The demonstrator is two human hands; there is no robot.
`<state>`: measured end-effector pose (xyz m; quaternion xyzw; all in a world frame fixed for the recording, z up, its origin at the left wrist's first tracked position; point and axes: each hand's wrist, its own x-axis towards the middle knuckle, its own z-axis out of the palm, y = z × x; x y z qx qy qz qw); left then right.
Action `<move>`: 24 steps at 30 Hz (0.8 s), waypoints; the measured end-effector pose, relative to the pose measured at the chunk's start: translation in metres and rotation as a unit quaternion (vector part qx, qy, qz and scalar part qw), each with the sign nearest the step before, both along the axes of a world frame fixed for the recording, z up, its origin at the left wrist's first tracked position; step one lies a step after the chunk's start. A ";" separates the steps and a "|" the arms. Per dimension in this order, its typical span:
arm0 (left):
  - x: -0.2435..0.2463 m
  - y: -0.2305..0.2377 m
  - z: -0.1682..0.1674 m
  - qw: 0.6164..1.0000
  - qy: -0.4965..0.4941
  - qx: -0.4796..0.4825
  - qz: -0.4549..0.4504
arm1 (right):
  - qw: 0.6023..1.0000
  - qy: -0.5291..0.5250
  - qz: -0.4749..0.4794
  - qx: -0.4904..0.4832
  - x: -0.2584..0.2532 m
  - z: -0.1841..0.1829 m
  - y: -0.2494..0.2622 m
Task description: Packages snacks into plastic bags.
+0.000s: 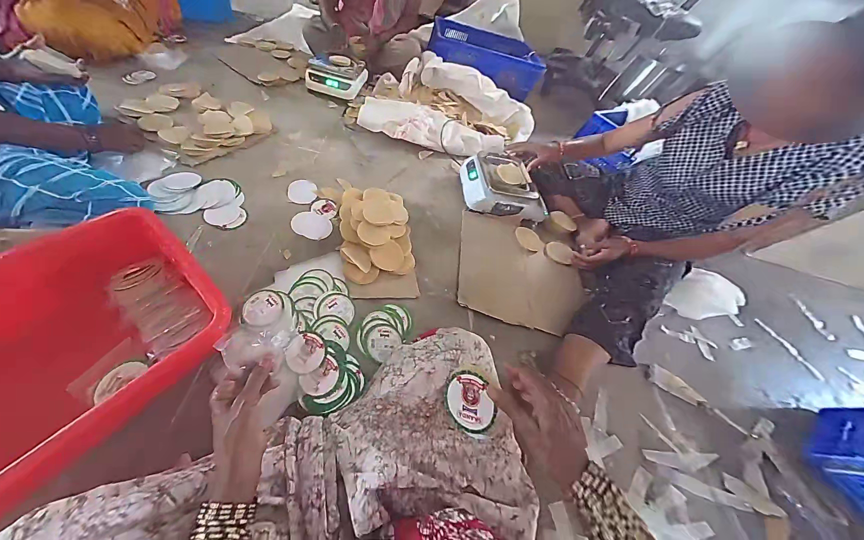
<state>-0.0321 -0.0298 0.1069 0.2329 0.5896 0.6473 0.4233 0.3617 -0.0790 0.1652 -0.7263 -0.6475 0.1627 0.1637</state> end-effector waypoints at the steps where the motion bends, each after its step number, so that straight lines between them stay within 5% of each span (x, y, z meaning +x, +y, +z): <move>1: 0.001 0.000 0.001 1.000 0.004 0.004 -0.006 | 0.997 0.022 -0.043 -0.057 -0.002 0.003 0.009; 4: 0.002 -0.002 0.001 0.999 0.009 0.037 -0.021 | 0.980 0.068 -0.088 -0.162 -0.008 -0.008 0.026; 10: 0.005 -0.015 0.005 0.991 0.078 0.105 -0.042 | 0.958 0.251 -0.062 -0.125 -0.017 0.014 0.018; 14: 0.012 -0.039 0.036 0.960 0.190 0.195 -0.060 | 0.991 0.129 0.035 0.003 -0.014 0.023 0.003; 19: 0.028 -0.071 0.071 0.892 0.280 0.323 -0.147 | 0.993 -0.031 0.095 -0.067 -0.010 0.014 0.005; 22: 0.038 -0.085 0.082 0.874 0.298 0.346 -0.168 | 0.991 0.117 0.065 0.014 -0.014 0.026 0.006; 24: 0.041 -0.088 0.083 0.869 0.306 0.348 -0.173 | 0.956 0.254 0.087 0.115 -0.023 0.050 0.006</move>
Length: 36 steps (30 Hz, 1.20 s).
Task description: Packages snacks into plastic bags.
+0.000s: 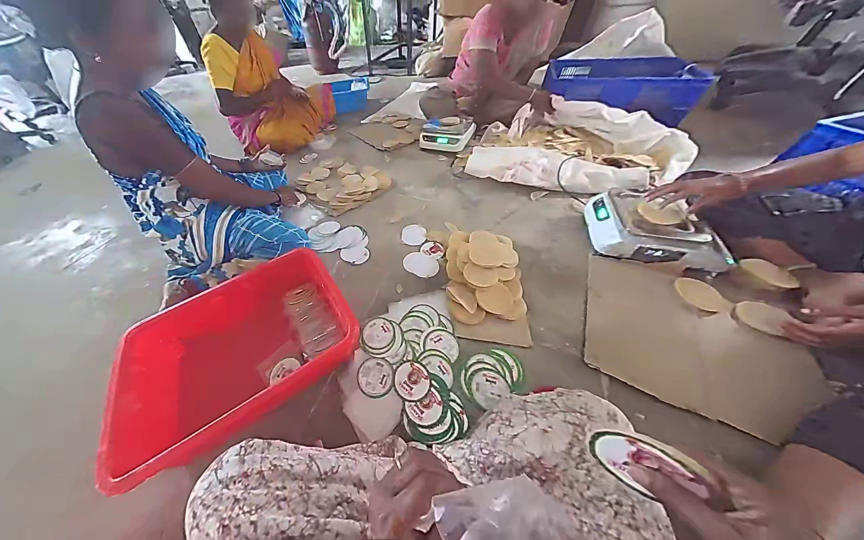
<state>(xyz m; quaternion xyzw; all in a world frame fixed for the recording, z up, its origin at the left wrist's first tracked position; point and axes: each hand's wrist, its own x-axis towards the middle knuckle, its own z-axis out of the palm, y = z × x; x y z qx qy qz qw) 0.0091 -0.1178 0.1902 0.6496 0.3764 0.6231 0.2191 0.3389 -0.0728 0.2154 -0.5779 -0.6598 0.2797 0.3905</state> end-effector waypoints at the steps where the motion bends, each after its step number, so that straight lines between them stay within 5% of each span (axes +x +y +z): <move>1: 0.002 -0.002 -0.001 1.000 0.001 -0.001 -0.004 | 0.996 0.072 0.030 0.042 -0.007 0.016 -0.002; 5: 0.011 -0.005 -0.006 0.999 -0.003 -0.003 -0.036 | 0.945 0.203 0.224 0.128 -0.038 0.089 -0.010; 9: 0.021 -0.012 -0.008 0.998 -0.007 -0.015 -0.058 | 0.907 0.199 0.340 0.147 -0.075 0.115 -0.015; 18: 0.031 -0.037 0.003 0.985 -0.070 -0.133 -0.087 | 0.937 0.180 0.299 0.022 -0.111 0.077 -0.011; 23: 0.036 -0.038 0.007 0.916 -0.222 -0.252 -0.220 | 0.923 0.252 0.290 -0.012 -0.108 0.047 0.003; 28: 0.041 -0.040 0.008 0.872 -0.286 -0.327 -0.227 | 0.901 0.274 0.319 -0.106 -0.100 0.022 0.003; 36: 0.036 -0.031 0.006 0.858 -0.278 -0.377 -0.211 | 0.928 0.184 0.320 -0.055 -0.086 -0.001 0.002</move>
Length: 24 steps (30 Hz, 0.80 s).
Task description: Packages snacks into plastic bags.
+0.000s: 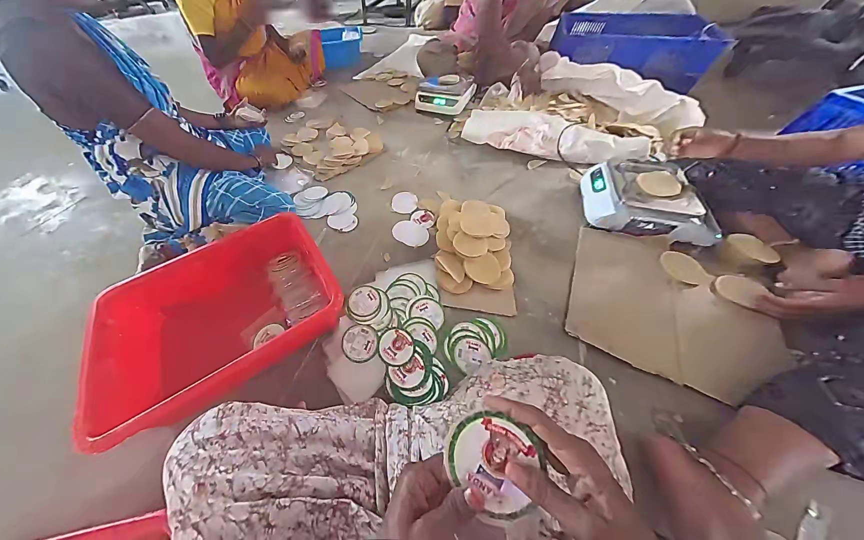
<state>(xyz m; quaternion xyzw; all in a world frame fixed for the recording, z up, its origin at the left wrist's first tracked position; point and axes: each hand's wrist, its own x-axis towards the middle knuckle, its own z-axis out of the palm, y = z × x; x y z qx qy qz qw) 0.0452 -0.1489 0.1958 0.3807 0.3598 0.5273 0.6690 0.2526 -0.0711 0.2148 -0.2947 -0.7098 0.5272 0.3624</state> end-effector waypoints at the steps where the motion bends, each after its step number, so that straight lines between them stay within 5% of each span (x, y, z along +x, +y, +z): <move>1: -0.001 0.001 -0.002 1.000 -0.001 -0.001 -0.001 | 1.000 0.006 0.006 0.002 0.002 -0.001 -0.001; 10: -0.006 0.004 -0.011 0.999 0.008 0.005 -0.034 | 0.983 -0.086 0.161 -0.037 0.017 0.009 -0.013; 15: -0.004 0.003 -0.010 0.994 -0.042 0.022 0.096 | 0.999 -0.033 0.011 0.023 0.006 0.009 -0.027; 17: -0.018 0.006 -0.011 0.970 0.088 0.162 0.159 | 0.998 0.010 -0.044 0.033 0.003 0.012 -0.025; 19: -0.042 0.008 -0.008 0.884 0.285 0.308 0.209 | 0.997 0.026 -0.063 0.036 0.005 0.017 -0.021; 20: -0.052 0.006 -0.005 0.857 0.299 0.343 0.242 | 0.997 0.029 -0.062 0.040 0.006 0.017 -0.018; 22: -0.064 -0.003 -0.001 0.879 0.145 0.328 0.314 | 0.997 0.020 -0.050 0.054 0.007 0.011 -0.017; 24: -0.076 -0.020 0.008 0.900 -0.072 0.204 0.379 | 0.999 -0.002 -0.043 0.034 -0.001 0.013 -0.020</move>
